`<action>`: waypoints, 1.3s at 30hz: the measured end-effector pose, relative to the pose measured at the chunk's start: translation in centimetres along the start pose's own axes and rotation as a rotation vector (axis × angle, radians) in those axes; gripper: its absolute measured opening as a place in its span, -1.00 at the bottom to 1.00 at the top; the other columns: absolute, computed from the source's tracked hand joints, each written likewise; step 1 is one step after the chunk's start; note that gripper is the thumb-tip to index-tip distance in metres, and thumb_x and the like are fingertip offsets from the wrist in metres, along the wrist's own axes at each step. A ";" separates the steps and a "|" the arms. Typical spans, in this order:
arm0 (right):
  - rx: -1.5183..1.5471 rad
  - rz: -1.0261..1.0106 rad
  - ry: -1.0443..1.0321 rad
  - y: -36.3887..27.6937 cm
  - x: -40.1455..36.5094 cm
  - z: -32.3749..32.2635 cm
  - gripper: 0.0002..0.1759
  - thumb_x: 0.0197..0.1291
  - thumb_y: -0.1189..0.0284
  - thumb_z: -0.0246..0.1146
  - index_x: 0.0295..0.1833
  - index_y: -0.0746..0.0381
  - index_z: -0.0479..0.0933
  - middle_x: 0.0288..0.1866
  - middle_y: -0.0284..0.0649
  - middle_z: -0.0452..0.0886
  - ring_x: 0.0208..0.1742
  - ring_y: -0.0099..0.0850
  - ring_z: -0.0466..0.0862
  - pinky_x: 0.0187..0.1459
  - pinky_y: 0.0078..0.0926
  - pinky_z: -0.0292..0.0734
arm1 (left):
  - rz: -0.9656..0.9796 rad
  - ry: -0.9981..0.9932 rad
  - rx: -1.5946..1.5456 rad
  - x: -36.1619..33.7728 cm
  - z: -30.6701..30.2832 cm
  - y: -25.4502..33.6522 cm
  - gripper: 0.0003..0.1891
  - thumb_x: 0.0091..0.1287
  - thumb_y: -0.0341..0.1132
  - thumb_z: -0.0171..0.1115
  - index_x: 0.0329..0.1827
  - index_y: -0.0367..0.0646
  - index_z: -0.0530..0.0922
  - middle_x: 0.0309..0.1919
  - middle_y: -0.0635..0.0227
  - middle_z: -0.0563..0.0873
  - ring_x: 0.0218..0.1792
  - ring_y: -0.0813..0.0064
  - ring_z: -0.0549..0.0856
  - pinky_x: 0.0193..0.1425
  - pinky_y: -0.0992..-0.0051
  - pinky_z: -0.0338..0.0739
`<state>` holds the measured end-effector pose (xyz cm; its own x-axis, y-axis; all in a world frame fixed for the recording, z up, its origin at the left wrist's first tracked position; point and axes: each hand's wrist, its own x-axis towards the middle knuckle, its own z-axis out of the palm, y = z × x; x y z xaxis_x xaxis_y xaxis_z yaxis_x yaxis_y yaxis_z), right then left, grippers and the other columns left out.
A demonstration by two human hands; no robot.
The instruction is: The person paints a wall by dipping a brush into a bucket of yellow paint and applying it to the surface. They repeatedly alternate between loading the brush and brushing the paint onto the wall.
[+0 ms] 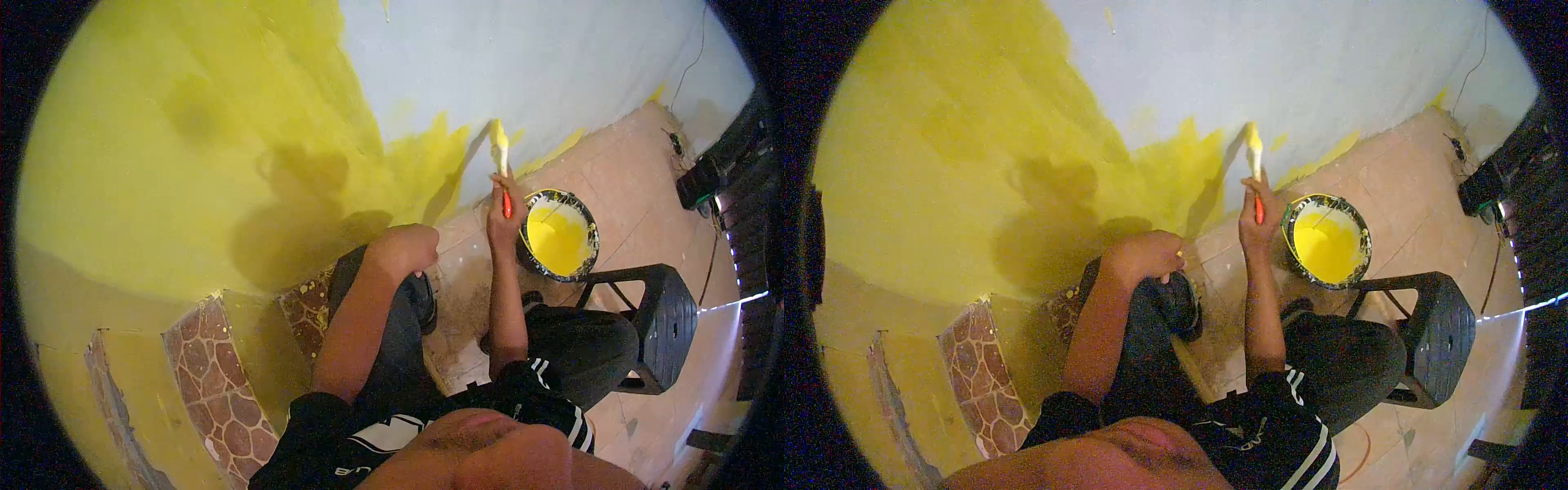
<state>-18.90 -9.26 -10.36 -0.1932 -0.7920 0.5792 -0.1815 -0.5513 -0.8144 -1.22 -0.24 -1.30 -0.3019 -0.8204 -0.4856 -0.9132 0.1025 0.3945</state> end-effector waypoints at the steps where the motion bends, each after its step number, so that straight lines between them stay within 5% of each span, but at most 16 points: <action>1: 0.000 -0.006 0.000 -1.5 0.1 0.1 -0.80 0.11 0.70 0.09 -0.18 0.29 0.55 0.13 0.07 0.47 0.09 -0.30 0.54 0.07 -0.47 0.40 | 0.002 0.006 0.000 -0.2 -0.3 0.3 -0.74 0.16 -0.21 0.11 -0.44 -0.29 0.55 -0.58 0.17 0.65 -0.46 0.18 0.67 -0.27 0.23 0.51; 3: -0.048 0.015 -0.132 -4.2 -0.6 0.9 -0.81 0.12 0.69 0.09 -0.19 0.29 0.55 0.12 0.06 0.49 0.06 -0.30 0.56 0.06 -0.47 0.41 | -0.047 0.013 0.008 -0.9 -0.9 1.1 -0.80 0.06 -0.33 0.08 -0.43 -0.29 0.59 -0.47 0.08 0.67 -0.32 0.16 0.68 -0.15 0.24 0.53; 4: 0.141 -0.037 -0.092 -3.0 -1.1 2.1 -0.82 0.13 0.68 0.09 -0.20 0.30 0.55 0.14 0.05 0.48 0.05 -0.29 0.57 0.06 -0.47 0.41 | -0.047 0.011 0.008 -0.9 -0.9 1.2 -0.80 0.06 -0.33 0.08 -0.43 -0.29 0.59 -0.47 0.08 0.67 -0.32 0.16 0.68 -0.15 0.24 0.53; 8: 0.128 -0.001 -0.217 -5.1 -3.2 3.1 -0.83 0.13 0.67 0.09 -0.21 0.30 0.56 0.13 0.07 0.48 0.04 -0.28 0.58 0.05 -0.45 0.42 | -0.015 0.042 0.051 -0.6 -0.4 0.6 -0.78 0.11 -0.28 0.08 -0.44 -0.28 0.57 -0.55 0.14 0.66 -0.40 0.19 0.68 -0.20 0.24 0.53; 10: 0.230 -0.010 -0.283 -7.4 -3.5 3.4 -0.84 0.15 0.67 0.08 -0.20 0.35 0.55 -0.05 -0.04 0.60 -0.08 -0.38 0.61 0.00 -0.51 0.45 | 0.002 0.042 0.037 -0.5 -0.3 0.6 -0.75 0.15 -0.24 0.09 -0.44 -0.29 0.55 -0.58 0.14 0.64 -0.46 0.21 0.67 -0.25 0.24 0.52; 17: 0.301 -0.032 -0.320 -6.2 -2.9 2.4 -0.84 0.15 0.66 0.09 -0.22 0.33 0.56 -0.07 -0.02 0.60 -0.01 -0.35 0.60 0.02 -0.49 0.45 | 0.003 0.012 0.044 -0.6 -0.7 0.7 -0.76 0.14 -0.25 0.07 -0.41 -0.29 0.55 -0.55 0.13 0.65 -0.45 0.20 0.68 -0.24 0.22 0.52; 20: 0.298 0.079 -0.088 -4.5 -1.2 2.0 -0.85 0.20 0.64 0.07 -0.19 0.35 0.55 -0.21 -0.16 0.62 -0.14 -0.47 0.59 -0.01 -0.53 0.47 | -0.004 -0.010 0.024 -1.1 -1.1 1.0 -0.76 0.13 -0.26 0.07 -0.40 -0.30 0.55 -0.54 0.12 0.65 -0.45 0.20 0.68 -0.25 0.22 0.52; 27: 0.259 0.062 0.061 -1.7 0.2 1.2 -0.84 0.25 0.63 0.03 -0.12 0.40 0.50 -0.09 -0.12 0.55 -0.02 -0.41 0.55 0.08 -0.46 0.47 | -0.010 -0.030 0.043 -0.5 -1.1 1.0 -0.81 0.01 -0.37 0.08 -0.46 -0.27 0.64 -0.50 0.11 0.68 -0.39 0.16 0.69 -0.24 0.24 0.54; 32: -0.115 -0.088 -0.070 -5.5 0.0 1.4 -0.84 0.18 0.65 0.09 -0.16 0.30 0.54 0.04 -0.03 0.55 -0.03 -0.42 0.55 -0.03 -0.55 0.42 | 0.007 0.008 0.053 -0.6 -1.0 1.1 -0.78 0.07 -0.31 0.09 -0.43 -0.30 0.61 -0.52 0.13 0.67 -0.41 0.18 0.68 -0.25 0.23 0.53; 37: 0.056 -0.026 -0.250 -7.3 -2.0 3.0 -0.86 0.15 0.66 0.10 -0.21 0.33 0.55 0.10 0.03 0.51 -0.03 -0.37 0.58 0.00 -0.52 0.42 | 0.018 0.012 0.048 -0.4 -0.8 1.0 -0.72 0.14 -0.22 0.10 -0.43 -0.32 0.59 -0.53 0.14 0.66 -0.43 0.19 0.67 -0.24 0.21 0.51; 39: 0.111 -0.093 -0.292 -8.0 -2.5 3.2 -0.85 0.11 0.65 0.14 -0.24 0.26 0.58 -0.06 0.07 0.58 -0.11 -0.34 0.63 -0.09 -0.51 0.47 | 0.021 -0.005 0.058 -0.6 -0.9 1.2 -0.72 0.14 -0.21 0.10 -0.45 -0.30 0.60 -0.53 0.15 0.66 -0.43 0.21 0.67 -0.25 0.21 0.51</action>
<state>-13.91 -3.72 -5.34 0.1068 -0.7698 0.6293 -0.0758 -0.6374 -0.7668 -1.89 -0.15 0.18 -0.3223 -0.8147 -0.4820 -0.9209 0.1520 0.3589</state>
